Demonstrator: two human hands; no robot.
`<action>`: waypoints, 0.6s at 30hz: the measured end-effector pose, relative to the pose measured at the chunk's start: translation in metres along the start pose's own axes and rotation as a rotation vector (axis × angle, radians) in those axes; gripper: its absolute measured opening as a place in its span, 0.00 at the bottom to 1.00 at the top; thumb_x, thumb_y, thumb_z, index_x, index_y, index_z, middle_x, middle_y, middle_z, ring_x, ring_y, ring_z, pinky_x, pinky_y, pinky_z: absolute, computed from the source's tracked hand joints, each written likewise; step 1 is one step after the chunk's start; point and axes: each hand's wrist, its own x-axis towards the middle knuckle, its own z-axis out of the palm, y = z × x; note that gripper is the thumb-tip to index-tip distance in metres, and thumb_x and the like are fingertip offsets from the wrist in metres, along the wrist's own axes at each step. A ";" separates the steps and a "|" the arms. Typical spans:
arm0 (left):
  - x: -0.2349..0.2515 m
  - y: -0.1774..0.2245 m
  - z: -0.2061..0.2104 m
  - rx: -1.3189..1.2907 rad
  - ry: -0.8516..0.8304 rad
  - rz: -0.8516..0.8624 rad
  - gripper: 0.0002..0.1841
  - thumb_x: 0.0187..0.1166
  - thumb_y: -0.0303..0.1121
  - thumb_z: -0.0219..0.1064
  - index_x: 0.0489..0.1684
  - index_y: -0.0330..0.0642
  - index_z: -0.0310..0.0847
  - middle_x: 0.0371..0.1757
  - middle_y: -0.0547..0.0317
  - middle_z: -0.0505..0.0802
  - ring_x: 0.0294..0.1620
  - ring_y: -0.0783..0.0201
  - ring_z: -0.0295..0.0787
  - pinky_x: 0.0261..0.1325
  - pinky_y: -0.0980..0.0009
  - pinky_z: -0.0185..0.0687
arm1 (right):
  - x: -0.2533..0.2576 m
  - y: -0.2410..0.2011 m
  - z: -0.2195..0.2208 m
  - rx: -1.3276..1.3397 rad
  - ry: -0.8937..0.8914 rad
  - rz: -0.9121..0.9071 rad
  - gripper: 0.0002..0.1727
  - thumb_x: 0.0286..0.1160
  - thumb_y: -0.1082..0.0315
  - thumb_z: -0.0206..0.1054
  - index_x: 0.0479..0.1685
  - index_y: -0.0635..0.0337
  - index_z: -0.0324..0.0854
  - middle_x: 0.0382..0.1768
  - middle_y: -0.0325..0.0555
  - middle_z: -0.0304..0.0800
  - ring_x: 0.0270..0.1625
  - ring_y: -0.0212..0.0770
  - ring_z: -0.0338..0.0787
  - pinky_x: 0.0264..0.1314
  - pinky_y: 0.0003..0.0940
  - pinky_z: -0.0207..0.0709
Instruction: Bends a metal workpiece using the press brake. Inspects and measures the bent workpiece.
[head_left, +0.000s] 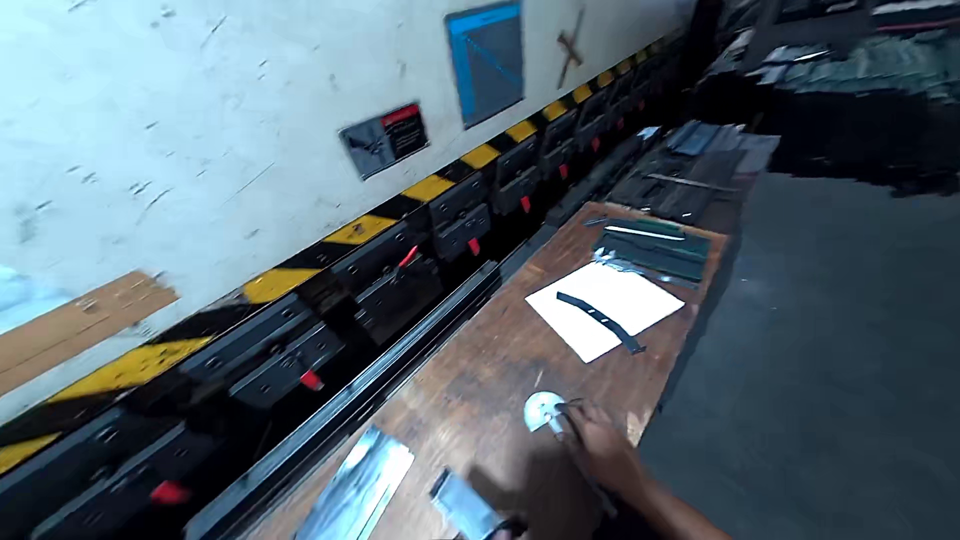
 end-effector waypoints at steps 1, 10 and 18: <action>0.002 0.003 0.001 0.074 -0.044 0.047 0.13 0.87 0.28 0.60 0.52 0.28 0.88 0.50 0.51 0.97 0.55 0.64 0.94 0.68 0.59 0.87 | -0.005 -0.007 -0.003 0.141 -0.014 -0.070 0.33 0.77 0.46 0.68 0.78 0.55 0.79 0.74 0.56 0.80 0.76 0.55 0.79 0.79 0.54 0.72; -0.005 0.020 0.013 0.384 -0.599 0.164 0.13 0.84 0.31 0.64 0.49 0.29 0.90 0.55 0.39 0.94 0.64 0.46 0.90 0.72 0.48 0.80 | -0.071 -0.084 -0.034 0.944 -1.001 -0.522 0.78 0.55 0.30 0.77 0.96 0.57 0.21 0.86 0.55 0.67 0.81 0.45 0.78 0.78 0.45 0.76; -0.038 0.039 -0.014 0.309 -0.200 0.092 0.19 0.76 0.37 0.76 0.57 0.32 0.89 0.65 0.45 0.92 0.73 0.54 0.86 0.81 0.55 0.76 | -0.080 -0.091 -0.023 1.069 -0.708 -0.511 0.74 0.60 0.42 0.82 0.95 0.62 0.25 0.79 0.59 0.74 0.74 0.52 0.84 0.73 0.50 0.83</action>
